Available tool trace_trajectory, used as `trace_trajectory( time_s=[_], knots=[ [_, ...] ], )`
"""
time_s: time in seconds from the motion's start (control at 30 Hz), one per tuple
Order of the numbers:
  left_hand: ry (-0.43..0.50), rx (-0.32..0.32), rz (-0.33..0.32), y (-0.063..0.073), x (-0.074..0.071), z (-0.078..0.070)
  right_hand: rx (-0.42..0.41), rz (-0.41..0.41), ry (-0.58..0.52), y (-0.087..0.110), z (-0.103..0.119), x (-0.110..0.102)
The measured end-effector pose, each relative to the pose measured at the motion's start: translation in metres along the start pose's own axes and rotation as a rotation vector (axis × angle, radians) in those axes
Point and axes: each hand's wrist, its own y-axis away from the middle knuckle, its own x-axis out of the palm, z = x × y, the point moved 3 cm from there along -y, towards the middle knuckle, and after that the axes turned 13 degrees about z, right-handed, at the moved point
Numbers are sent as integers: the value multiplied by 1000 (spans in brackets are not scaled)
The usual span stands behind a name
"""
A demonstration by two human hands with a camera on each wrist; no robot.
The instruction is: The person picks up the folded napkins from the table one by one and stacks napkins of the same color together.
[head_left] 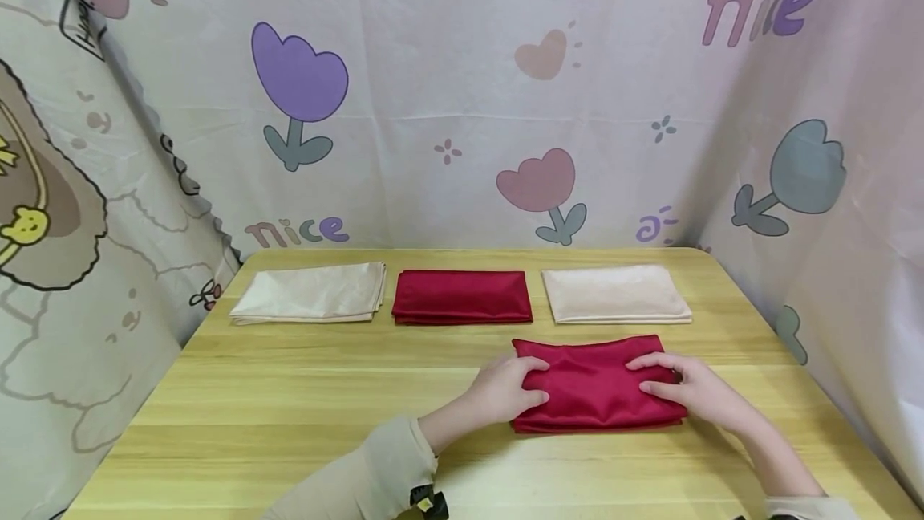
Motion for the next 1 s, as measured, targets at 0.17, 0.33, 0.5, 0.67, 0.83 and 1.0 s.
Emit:
trace_trajectory(
  time_s=[0.17,0.33,0.5,0.67,0.83,1.0],
  knots=[
    [-63,-40,-62,6,-4,-1,-71,-44,21,1,11,0],
    [-75,-30,-135,10,-11,-2,-90,-81,57,-1,18,-2],
    [-84,-2,-227,14,-17,-2,-67,-104,85,-3,21,-5],
    [-85,5,-309,16,-24,1,-76,-118,68,-5,29,-5],
    [-68,-1,-362,19,-28,5,-103,-146,54,-7,39,-4],
    [-58,-8,-393,20,-32,9,-149,-181,88,-9,46,-2]
  ],
)
